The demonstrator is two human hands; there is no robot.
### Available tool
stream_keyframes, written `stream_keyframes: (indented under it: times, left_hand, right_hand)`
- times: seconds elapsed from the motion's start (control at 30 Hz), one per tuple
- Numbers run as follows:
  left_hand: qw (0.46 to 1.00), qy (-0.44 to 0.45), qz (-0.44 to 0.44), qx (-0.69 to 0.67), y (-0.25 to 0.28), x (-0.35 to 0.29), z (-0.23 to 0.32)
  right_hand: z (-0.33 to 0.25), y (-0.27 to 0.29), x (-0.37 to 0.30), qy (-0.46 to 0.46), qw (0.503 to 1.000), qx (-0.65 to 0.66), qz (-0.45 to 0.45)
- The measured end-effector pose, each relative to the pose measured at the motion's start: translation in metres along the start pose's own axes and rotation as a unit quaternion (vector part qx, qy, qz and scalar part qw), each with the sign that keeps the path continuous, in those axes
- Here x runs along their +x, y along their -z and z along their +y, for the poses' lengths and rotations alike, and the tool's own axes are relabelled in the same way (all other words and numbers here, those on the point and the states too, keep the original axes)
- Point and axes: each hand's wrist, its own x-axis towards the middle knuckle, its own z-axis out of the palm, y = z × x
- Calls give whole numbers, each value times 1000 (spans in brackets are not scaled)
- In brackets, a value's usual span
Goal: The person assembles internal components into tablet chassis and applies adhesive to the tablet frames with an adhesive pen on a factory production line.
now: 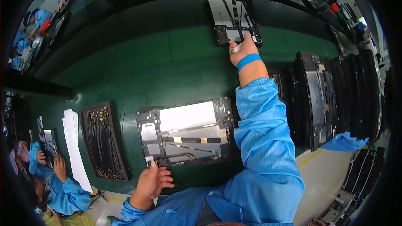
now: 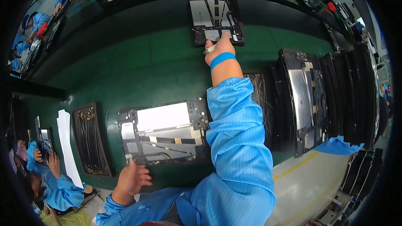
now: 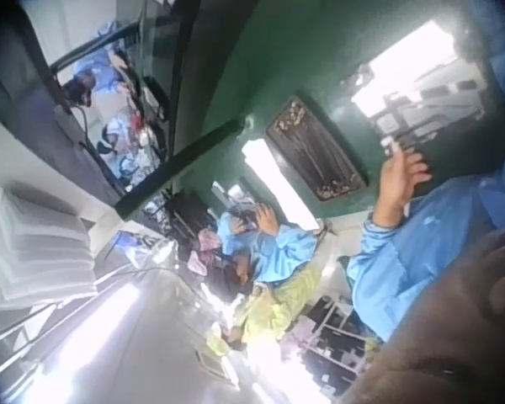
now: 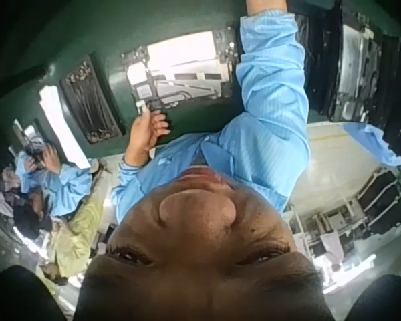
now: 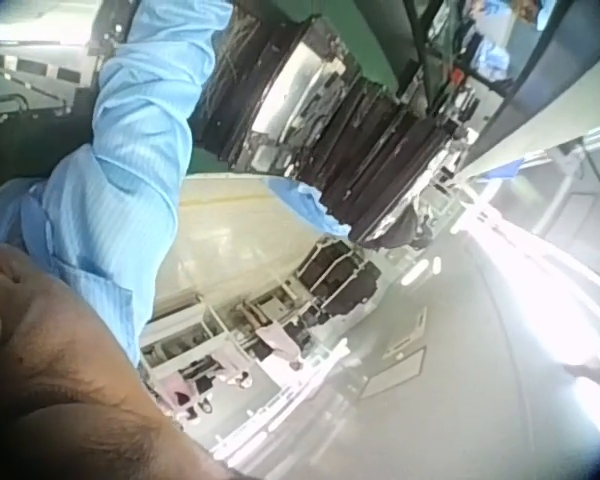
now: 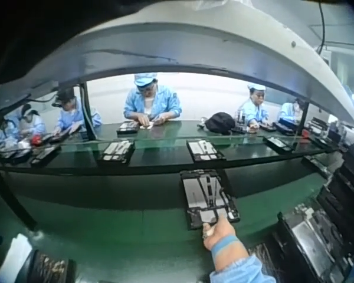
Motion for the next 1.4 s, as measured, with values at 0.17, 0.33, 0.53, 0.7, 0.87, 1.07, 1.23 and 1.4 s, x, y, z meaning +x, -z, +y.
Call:
stream_keyframes:
  times: [0.17, 0.33, 0.53, 0.7, 0.87, 1.07, 1.23, 1.4]
  left_hand:
    - [1000, 8, 0, 2, 4, 0, 1]
    - [999, 30, -9, 13, 2, 1, 3]
    - [1000, -5, -20, 17, 2, 0, 2]
    - [999, -43, -3, 19, -6, 3, 0]
    - [997, -65, 17, 36, -9, 4, -3]
    - [991, -94, 59, 74, -21, -1, -6]
    - [984, -123, 57, 116, -30, -6, -10]
    - [983, -130, 57, 117, -28, -9, -11]
  right_hand:
    - [5, -16, 5, 1, 1000, 14, 10]
    - [0, -10, 7, -37, 985, -166, -43]
    - [-26, 4, -99, 51, 984, -59, -163]
    - [-85, 86, -183, 168, 961, -58, -212]
    - [-138, 171, -221, 243, 949, -18, -198]
    - [-160, 234, -213, 270, 956, -109, -39]
    - [-152, 240, -219, 357, 916, -163, 86]
    - [-148, 249, -228, 455, 823, -297, 167]
